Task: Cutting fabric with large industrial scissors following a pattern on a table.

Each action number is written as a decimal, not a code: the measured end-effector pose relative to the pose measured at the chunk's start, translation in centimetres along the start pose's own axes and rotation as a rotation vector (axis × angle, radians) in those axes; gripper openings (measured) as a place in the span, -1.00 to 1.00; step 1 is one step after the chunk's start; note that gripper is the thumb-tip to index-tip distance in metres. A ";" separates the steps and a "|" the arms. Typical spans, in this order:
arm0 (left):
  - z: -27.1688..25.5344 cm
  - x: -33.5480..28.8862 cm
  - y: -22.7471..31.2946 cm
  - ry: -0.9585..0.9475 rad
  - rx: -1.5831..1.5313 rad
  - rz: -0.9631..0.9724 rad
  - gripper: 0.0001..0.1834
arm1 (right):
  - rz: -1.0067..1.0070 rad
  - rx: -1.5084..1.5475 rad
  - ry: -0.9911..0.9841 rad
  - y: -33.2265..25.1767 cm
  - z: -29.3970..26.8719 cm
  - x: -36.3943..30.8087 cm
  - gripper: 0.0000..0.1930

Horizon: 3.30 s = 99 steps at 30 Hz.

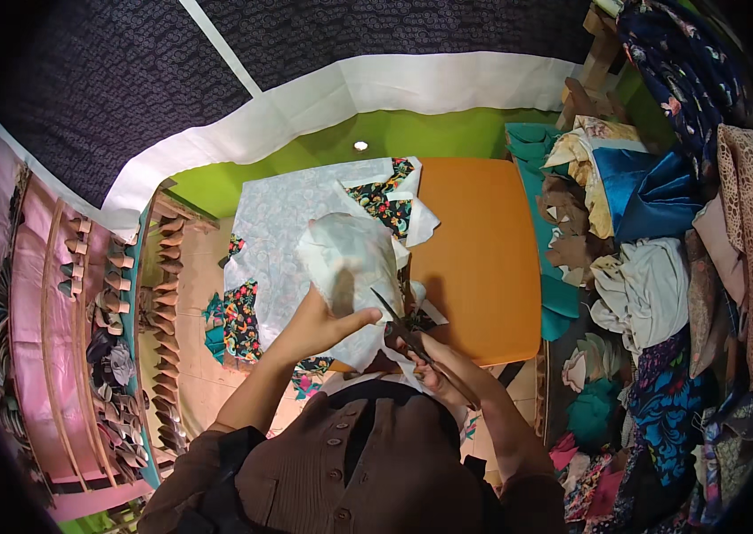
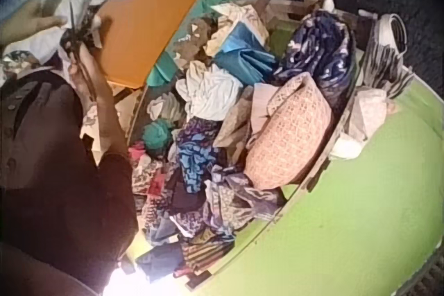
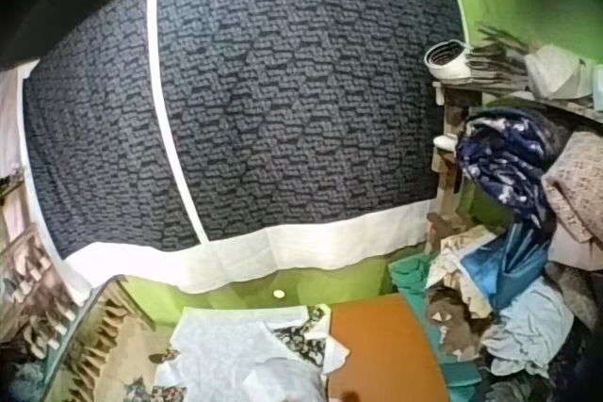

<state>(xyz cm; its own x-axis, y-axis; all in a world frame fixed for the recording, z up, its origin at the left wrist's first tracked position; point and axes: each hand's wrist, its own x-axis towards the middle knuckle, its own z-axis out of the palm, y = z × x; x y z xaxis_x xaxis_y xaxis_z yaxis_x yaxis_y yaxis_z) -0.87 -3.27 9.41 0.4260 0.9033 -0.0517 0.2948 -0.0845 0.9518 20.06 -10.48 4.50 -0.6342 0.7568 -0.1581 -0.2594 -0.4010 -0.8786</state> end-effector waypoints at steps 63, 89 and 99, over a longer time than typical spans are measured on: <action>2.0 0.6 -0.9 0.294 -0.064 0.119 -0.12 | 0.018 0.168 0.366 0.8 1.3 2.2 -0.20; 3.3 0.4 0.0 0.343 -0.030 0.142 -0.19 | -0.078 0.046 0.427 -0.1 3.6 2.1 -0.09; 3.2 0.2 0.2 0.327 -0.112 0.135 -0.19 | -0.081 0.064 0.426 -0.6 3.6 1.8 -0.16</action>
<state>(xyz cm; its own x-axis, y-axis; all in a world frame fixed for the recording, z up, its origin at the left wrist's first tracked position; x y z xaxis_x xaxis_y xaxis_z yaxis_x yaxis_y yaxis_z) 1.99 -4.41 8.65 0.1530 0.9755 0.1583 0.1519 -0.1815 0.9716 16.42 -10.75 6.39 -0.2563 0.9270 -0.2739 -0.3487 -0.3529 -0.8682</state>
